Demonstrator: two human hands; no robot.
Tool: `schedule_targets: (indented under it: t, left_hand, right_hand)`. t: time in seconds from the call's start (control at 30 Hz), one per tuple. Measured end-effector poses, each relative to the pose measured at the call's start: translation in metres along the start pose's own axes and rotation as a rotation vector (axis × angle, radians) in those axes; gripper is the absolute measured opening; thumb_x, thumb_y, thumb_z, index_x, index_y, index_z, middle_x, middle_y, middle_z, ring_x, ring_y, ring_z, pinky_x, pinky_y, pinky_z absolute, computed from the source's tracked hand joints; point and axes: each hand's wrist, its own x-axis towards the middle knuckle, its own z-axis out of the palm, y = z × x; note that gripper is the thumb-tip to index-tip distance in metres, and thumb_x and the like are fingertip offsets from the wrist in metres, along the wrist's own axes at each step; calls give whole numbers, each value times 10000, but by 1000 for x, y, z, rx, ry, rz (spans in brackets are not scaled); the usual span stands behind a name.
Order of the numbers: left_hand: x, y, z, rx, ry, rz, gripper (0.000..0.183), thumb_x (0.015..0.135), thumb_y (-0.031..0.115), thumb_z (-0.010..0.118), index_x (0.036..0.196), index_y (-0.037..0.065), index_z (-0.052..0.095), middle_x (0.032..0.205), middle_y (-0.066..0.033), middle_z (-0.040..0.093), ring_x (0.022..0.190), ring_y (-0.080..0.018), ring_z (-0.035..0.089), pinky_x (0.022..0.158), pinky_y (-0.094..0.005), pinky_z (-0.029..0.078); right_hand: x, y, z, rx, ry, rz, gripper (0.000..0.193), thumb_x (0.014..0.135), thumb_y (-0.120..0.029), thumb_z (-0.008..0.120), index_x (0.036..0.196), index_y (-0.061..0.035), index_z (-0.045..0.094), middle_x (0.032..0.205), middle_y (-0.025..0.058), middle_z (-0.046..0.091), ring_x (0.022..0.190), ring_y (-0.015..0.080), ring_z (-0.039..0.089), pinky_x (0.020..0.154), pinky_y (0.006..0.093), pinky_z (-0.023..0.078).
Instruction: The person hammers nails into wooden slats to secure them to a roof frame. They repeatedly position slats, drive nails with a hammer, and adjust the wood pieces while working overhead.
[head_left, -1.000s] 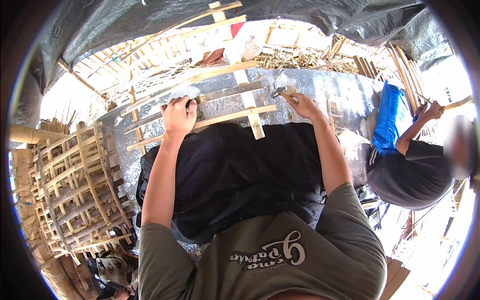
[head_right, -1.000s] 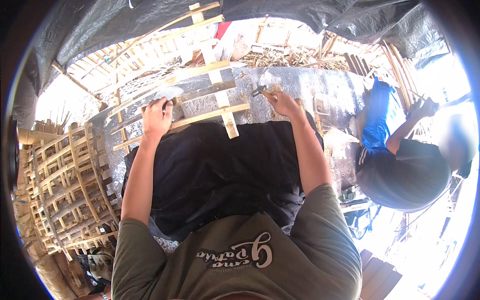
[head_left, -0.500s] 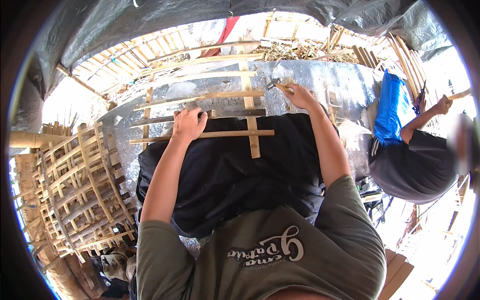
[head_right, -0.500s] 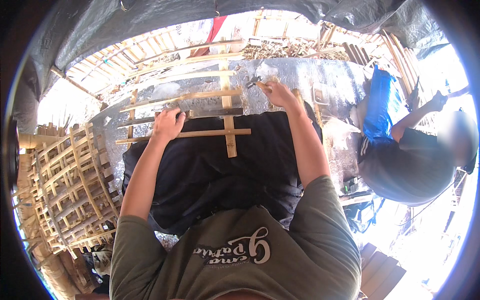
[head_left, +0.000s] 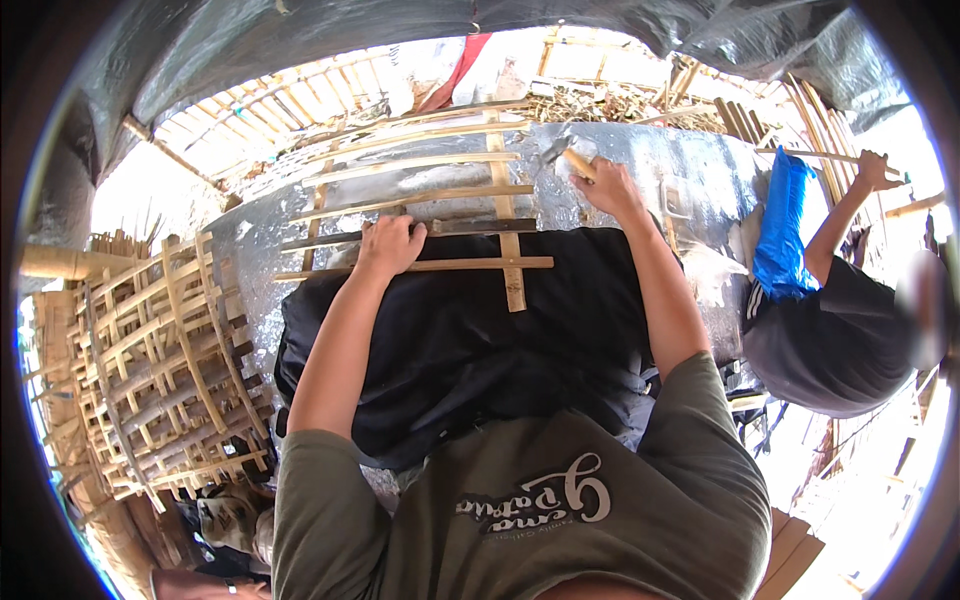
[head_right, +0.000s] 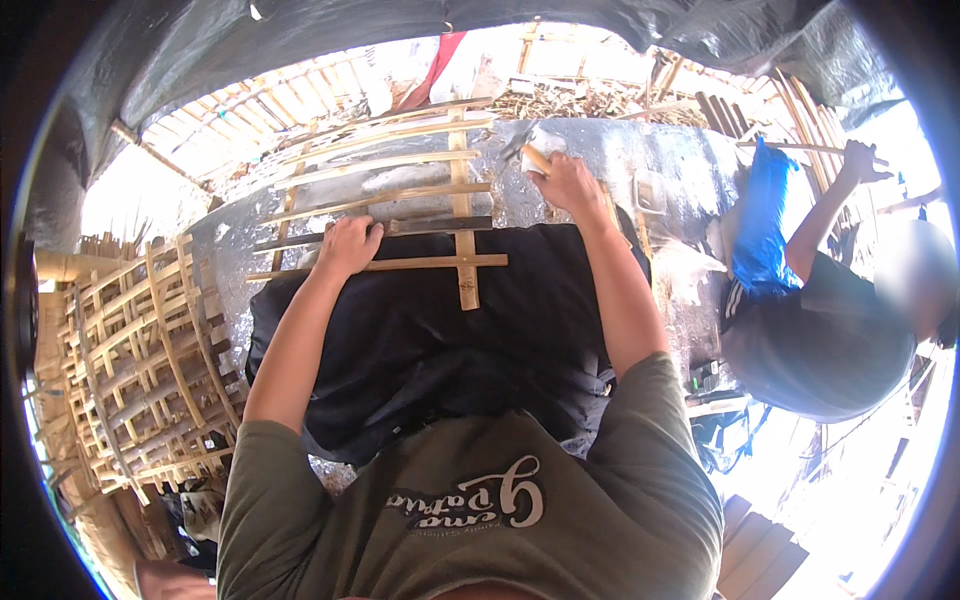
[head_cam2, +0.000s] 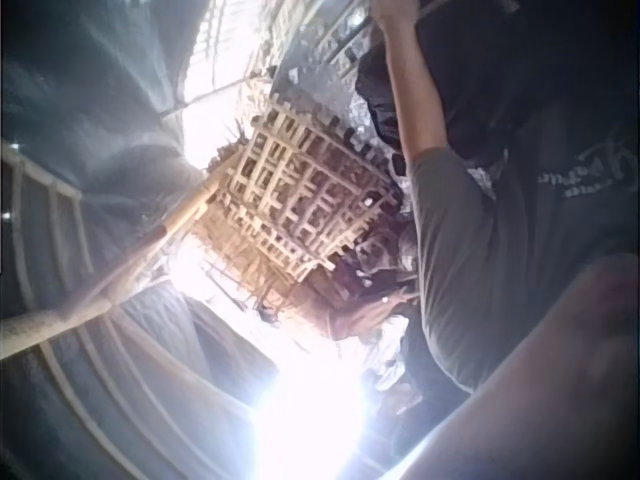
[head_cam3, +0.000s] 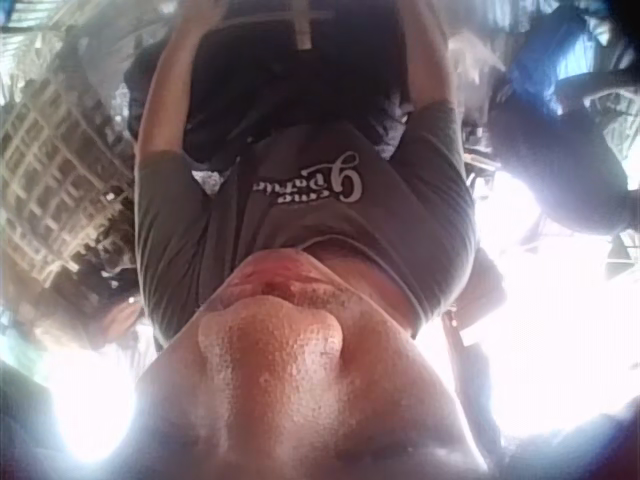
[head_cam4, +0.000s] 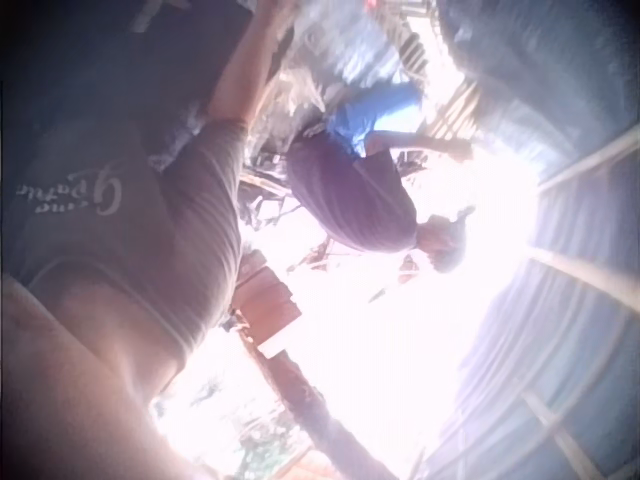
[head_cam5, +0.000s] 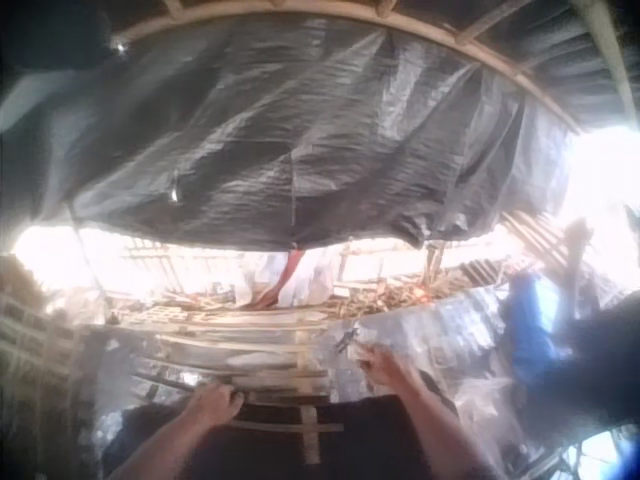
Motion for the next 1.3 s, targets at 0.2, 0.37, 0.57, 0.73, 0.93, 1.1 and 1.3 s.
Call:
schedule_targets:
  t: [0.2,0.37,0.57,0.73,0.93,1.1,1.3]
  left_hand:
    - [2,3,-6,-19,-119,-43,442,975,408,513,1106,41,722,1085,-261,700,1101,-429,646,1097,-592,369]
    - [3,0,1,-16,-85,-20,461,982,418,488,1034,21,718,1090,-250,698,1091,-424,651,1125,-629,332]
    - [6,1,5,9,-138,1,487,991,427,464,1018,11,715,1061,-235,699,1106,-403,645,1100,-633,354]
    - [1,5,2,99,-120,39,477,987,422,466,1029,10,702,1051,-218,702,1093,-382,650,1069,-629,380]
    - [12,-5,-12,-58,75,3,418,983,347,505,1196,10,630,1045,-208,692,1063,-390,658,1019,-605,439]
    - [71,-70,-53,87,-89,-387,435,969,301,522,1315,42,572,1206,-179,640,1209,-331,593,1051,-595,415]
    - [93,-121,-44,289,-57,-643,530,1008,377,440,1408,32,477,1333,-203,590,1331,-343,512,1139,-626,315]
  right_hand:
    - [1,-56,-12,-99,94,-71,602,891,-545,707,1159,-15,606,873,199,728,815,365,737,734,495,603]
    - [0,-110,25,-234,65,-81,362,1013,-383,553,1144,-46,579,849,171,720,806,350,740,728,489,609]
    - [16,-113,74,-260,179,-207,321,970,-338,604,1108,-50,575,1001,178,719,912,387,723,768,491,603]
    - [13,-104,90,-222,143,-174,306,967,-313,608,1106,-44,565,1057,181,702,1008,377,697,811,481,602]
    - [14,-105,97,-187,124,-130,305,970,-306,602,1138,-55,552,1072,189,699,1045,382,686,825,491,591]
    - [14,-105,100,-146,111,-119,311,986,-319,570,1156,-60,544,1033,200,706,943,411,710,788,500,589]
    - [19,-93,112,-112,183,-162,331,977,-322,585,1191,-71,555,1009,199,714,874,418,715,741,516,584]
